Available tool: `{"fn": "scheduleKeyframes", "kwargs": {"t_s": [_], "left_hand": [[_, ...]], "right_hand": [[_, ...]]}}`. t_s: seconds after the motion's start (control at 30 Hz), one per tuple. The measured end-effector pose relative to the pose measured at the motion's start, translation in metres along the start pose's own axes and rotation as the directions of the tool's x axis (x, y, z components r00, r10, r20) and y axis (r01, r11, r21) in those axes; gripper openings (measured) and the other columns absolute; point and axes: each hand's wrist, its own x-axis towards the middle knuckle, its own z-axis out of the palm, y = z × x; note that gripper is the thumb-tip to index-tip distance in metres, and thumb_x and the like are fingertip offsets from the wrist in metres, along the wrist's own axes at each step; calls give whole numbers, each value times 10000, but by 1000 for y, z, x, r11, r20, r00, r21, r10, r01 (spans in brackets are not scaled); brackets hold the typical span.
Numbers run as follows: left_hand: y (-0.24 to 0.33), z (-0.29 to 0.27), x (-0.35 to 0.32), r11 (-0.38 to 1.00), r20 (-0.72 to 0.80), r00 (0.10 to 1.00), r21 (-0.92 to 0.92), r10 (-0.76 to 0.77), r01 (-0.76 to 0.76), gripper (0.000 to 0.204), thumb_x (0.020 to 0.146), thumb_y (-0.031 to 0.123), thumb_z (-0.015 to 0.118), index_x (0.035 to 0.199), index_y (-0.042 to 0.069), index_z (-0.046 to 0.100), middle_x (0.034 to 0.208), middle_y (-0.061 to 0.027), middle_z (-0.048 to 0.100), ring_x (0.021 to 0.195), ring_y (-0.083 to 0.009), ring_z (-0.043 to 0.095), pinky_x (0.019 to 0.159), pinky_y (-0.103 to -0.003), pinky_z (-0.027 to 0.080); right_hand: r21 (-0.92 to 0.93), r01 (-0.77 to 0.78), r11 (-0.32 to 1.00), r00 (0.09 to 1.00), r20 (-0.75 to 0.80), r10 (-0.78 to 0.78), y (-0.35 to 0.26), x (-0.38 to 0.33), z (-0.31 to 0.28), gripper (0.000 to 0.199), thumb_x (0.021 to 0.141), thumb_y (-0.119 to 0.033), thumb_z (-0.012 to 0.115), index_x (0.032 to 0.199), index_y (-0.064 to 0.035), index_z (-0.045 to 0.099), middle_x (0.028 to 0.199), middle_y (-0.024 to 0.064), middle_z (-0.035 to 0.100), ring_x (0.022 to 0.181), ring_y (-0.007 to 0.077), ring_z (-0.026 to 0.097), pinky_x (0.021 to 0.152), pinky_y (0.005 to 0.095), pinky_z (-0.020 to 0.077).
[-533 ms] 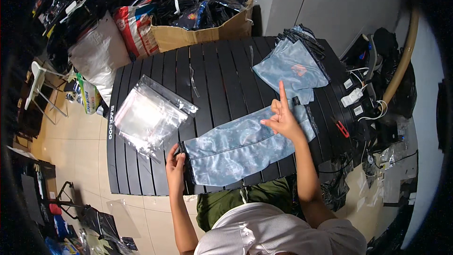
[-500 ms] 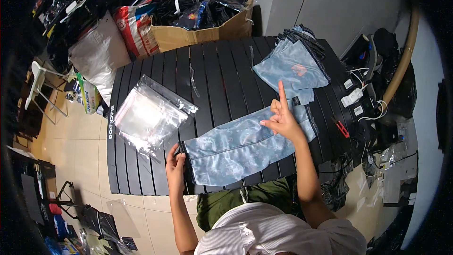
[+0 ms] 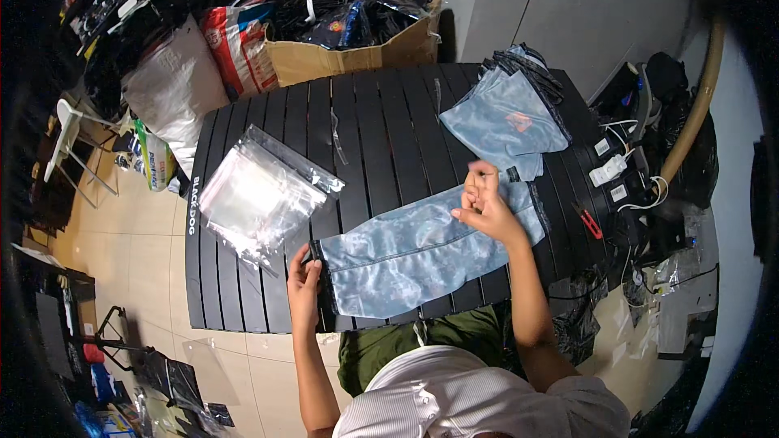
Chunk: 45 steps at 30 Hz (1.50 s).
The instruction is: Trimming loose threads from textile products using thread snips and folding them for packaging.
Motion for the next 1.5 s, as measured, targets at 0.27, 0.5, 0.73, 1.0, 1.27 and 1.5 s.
{"fn": "scheduleKeyframes", "kwargs": {"t_s": [0.27, 0.5, 0.73, 1.0, 1.27, 1.5], "left_hand": [[2, 2, 0, 1000, 11, 1000, -27, 15, -15, 394, 854, 102, 563, 1233, 72, 460, 823, 51, 541, 656, -6, 448, 539, -141, 337], [3, 2, 0, 1000, 9, 1000, 6, -3, 3, 403, 855, 105, 561, 1240, 60, 450, 836, 46, 546, 687, -13, 467, 568, -143, 358], [-1, -4, 1, 1000, 7, 1000, 27, -9, 8, 412, 854, 106, 565, 1246, 61, 447, 861, 44, 541, 725, -14, 470, 592, -141, 364], [4, 2, -1, 1000, 1, 1000, -11, -13, 13, 403, 855, 109, 557, 1242, 56, 459, 842, 41, 519, 692, -24, 436, 610, -158, 358], [7, 1, -2, 999, 18, 999, 7, -51, 50, 413, 859, 106, 561, 1253, 64, 443, 880, 27, 559, 708, -22, 475, 616, -156, 396], [-1, -4, 1, 1000, 24, 1000, -3, -16, 16, 409, 859, 101, 563, 1251, 75, 449, 881, 27, 541, 749, -31, 474, 657, -165, 396]], "right_hand": [[4, 68, 998, 997, 24, -68, 9, 3, -1, 371, 760, 105, 532, 820, -93, 225, 786, 9, 237, 635, 74, 300, 606, 210, 300], [15, -24, 1000, 996, 88, 23, 9, 3, -6, 311, 788, 89, 504, 824, -96, 258, 823, 13, 277, 682, 76, 365, 648, 241, 430], [-100, 36, 994, 995, 96, -26, -9, 4, -1, 278, 757, 55, 550, 648, -82, 334, 1229, 119, 388, 1162, 255, 435, 876, 321, 392], [-130, 82, 988, 994, 87, -71, 0, 3, -9, 222, 671, 108, 549, 621, -53, 404, 1450, 173, 169, 1304, 331, 266, 993, 396, 297], [23, -71, 997, 996, 54, 70, -15, 2, -2, 201, 737, 72, 534, 612, -32, 416, 1443, 162, 176, 1051, 272, 561, 558, 194, 492], [-23, -115, 993, 990, 79, 117, -23, 1, 0, 222, 763, 49, 535, 616, -32, 389, 1429, 175, 213, 778, 204, 662, 399, 160, 393]]}}
